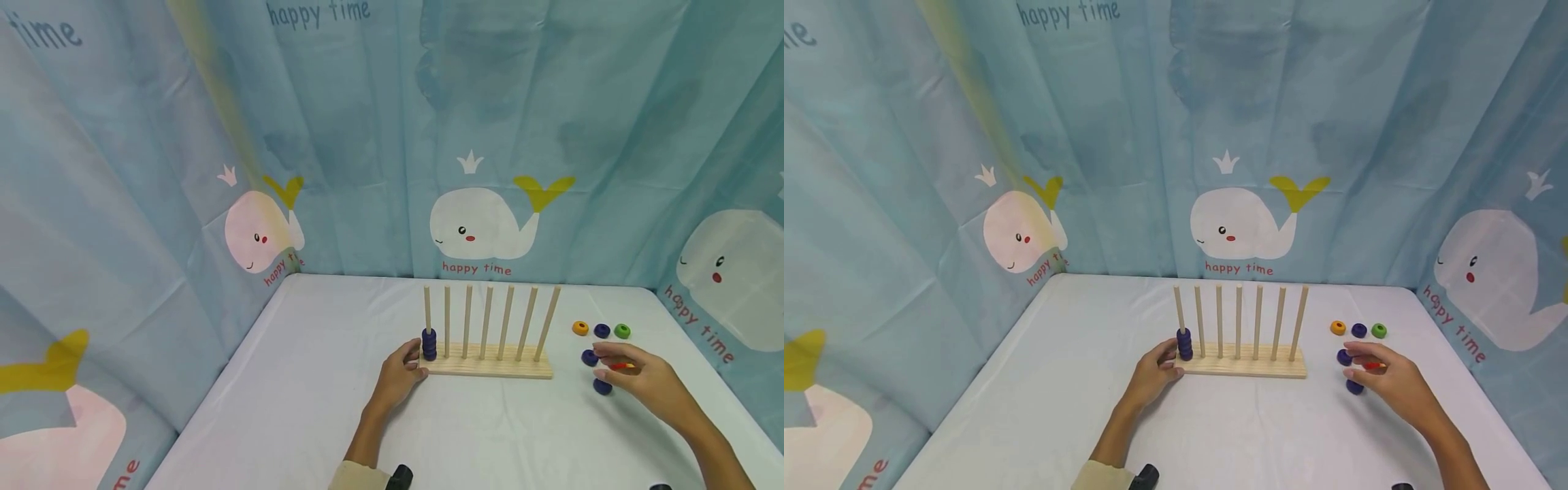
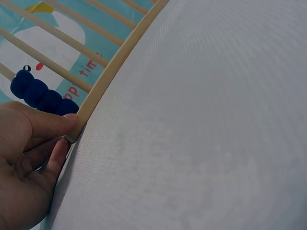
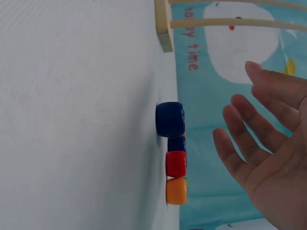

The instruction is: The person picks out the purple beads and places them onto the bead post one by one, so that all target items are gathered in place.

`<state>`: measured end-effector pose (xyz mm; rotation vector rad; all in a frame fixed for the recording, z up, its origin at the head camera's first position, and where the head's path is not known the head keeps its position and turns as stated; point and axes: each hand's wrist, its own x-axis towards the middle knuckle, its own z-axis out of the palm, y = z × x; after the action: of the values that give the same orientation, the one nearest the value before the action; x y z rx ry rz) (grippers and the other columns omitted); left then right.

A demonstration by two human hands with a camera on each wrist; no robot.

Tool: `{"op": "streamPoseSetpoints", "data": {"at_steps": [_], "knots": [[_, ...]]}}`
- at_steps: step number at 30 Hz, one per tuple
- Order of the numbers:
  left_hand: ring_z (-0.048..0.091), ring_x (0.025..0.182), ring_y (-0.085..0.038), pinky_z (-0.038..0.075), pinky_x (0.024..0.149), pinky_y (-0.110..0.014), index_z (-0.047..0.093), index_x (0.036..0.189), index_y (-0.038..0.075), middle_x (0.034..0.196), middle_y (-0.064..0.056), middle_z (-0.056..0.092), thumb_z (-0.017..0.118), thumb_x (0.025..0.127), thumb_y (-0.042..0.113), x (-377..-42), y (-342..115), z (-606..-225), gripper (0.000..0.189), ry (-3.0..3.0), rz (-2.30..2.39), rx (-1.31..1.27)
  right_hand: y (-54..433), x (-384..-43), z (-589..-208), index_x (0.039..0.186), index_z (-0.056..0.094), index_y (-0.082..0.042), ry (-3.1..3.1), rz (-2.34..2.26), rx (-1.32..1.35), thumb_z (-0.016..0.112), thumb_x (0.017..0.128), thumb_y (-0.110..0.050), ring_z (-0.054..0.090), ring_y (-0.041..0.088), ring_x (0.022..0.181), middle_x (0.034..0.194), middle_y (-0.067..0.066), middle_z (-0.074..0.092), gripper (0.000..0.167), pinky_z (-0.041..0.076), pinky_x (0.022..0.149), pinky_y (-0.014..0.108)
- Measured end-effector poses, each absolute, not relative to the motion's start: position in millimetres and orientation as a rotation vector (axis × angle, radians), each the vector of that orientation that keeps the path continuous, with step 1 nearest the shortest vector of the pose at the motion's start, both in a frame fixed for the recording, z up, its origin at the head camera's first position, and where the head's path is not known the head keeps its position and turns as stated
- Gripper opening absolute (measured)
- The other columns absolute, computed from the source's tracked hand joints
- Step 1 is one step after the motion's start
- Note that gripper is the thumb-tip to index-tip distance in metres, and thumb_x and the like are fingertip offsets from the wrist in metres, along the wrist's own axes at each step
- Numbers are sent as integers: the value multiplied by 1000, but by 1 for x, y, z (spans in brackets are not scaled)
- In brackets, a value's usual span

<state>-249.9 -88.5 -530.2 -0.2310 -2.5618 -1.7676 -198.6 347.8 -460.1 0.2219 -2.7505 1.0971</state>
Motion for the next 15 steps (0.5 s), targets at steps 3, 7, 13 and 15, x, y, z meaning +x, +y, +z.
{"op": "streamPoseSetpoints", "data": {"at_steps": [3, 7, 13, 15], "knots": [[58, 113, -19, 50, 93, -26, 51, 141, 12, 131, -5, 59, 73, 82, 3, -250, -88, -530, 63, -2546, -1778, -237, 350, -199, -463, 129, 59, -2, -2785, 1083, 219, 73, 88, -29, 61, 25, 105, 121, 18, 64, 51, 48, 73, 7], [58, 114, -19, 50, 94, -27, 52, 140, 13, 130, -4, 58, 73, 82, 3, -249, -87, -530, 63, -2540, -1784, -219, 354, -200, -467, 130, 59, -2, -2835, 1069, 223, 74, 87, -30, 60, 36, 106, 122, 17, 64, 54, 49, 73, 10], [58, 113, -20, 50, 94, -28, 52, 140, 13, 130, -6, 59, 73, 82, 4, -250, -87, -531, 62, -2542, -1781, -219, 362, -201, -472, 131, 58, -4, -2935, 1114, 184, 74, 84, -39, 61, 28, 107, 128, 18, 60, 61, 56, 72, 22], [58, 113, -20, 50, 94, -28, 52, 140, 13, 130, -6, 58, 73, 83, 5, -250, -87, -531, 62, -2548, -1784, -223, 363, -201, -474, 131, 57, -2, -2958, 1128, 168, 75, 83, -40, 60, 30, 108, 129, 20, 58, 64, 57, 73, 27]]}}
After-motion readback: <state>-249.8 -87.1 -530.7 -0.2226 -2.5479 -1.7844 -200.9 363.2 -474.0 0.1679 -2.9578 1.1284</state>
